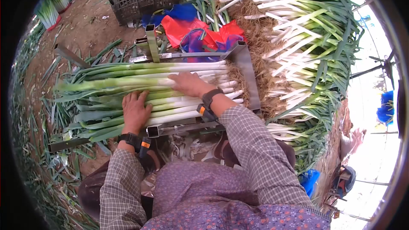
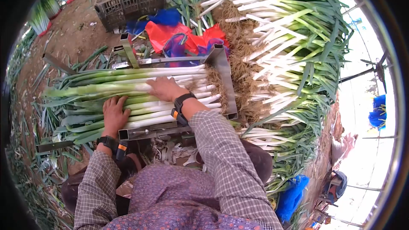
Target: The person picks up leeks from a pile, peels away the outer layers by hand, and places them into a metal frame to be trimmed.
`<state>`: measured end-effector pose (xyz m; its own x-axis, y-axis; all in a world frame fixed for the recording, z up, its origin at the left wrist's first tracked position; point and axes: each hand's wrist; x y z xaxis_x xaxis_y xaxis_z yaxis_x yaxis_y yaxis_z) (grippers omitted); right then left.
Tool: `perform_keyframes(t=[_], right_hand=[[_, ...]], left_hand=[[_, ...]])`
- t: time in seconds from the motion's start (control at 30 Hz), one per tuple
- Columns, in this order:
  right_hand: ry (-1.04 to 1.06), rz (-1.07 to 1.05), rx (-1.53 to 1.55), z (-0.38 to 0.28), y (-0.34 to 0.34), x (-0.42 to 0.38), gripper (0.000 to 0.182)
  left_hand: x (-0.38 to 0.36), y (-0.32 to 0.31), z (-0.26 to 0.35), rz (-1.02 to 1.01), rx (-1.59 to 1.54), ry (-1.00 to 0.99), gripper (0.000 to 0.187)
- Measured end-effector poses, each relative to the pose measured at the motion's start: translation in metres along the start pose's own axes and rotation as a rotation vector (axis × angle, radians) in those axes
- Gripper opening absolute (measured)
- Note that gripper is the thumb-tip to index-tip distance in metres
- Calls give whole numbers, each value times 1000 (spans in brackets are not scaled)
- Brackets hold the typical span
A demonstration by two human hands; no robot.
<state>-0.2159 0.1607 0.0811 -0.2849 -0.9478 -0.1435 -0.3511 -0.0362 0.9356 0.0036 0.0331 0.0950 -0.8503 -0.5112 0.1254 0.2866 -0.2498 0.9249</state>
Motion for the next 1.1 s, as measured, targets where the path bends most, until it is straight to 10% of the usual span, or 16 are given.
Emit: perform_keyframes(t=[0.4, 0.6, 0.73, 0.83, 1.03, 1.1], right_hand=[[-57, 7, -85, 72, 10, -38, 52], [-106, -235, -25, 49, 92, -60, 42], [-79, 146, 259, 58, 178, -181, 37], [-495, 429, 472, 76, 195, -320, 35], [-1459, 1073, 1024, 122, -6, -572, 20], [-1417, 1015, 1124, 140, -128, -635, 14]], left_hand=[[37, 34, 16, 405, -362, -53, 12], [45, -9, -18, 15, 210, -56, 32], [51, -22, -42, -93, 345, -248, 32], [52, -26, -60, -106, 518, -470, 38], [64, -43, -101, -167, 252, -216, 46], [68, -40, -106, -212, 200, -232, 45]])
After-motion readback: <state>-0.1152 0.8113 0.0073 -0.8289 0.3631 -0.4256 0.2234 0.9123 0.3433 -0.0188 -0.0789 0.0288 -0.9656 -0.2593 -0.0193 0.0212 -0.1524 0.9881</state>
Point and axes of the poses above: each hand's wrist, its own x-axis towards the middle knuckle, its own y-axis out of the back of the hand, z = x × y, and after that the axes turned 5 degrees about -x, right-handed
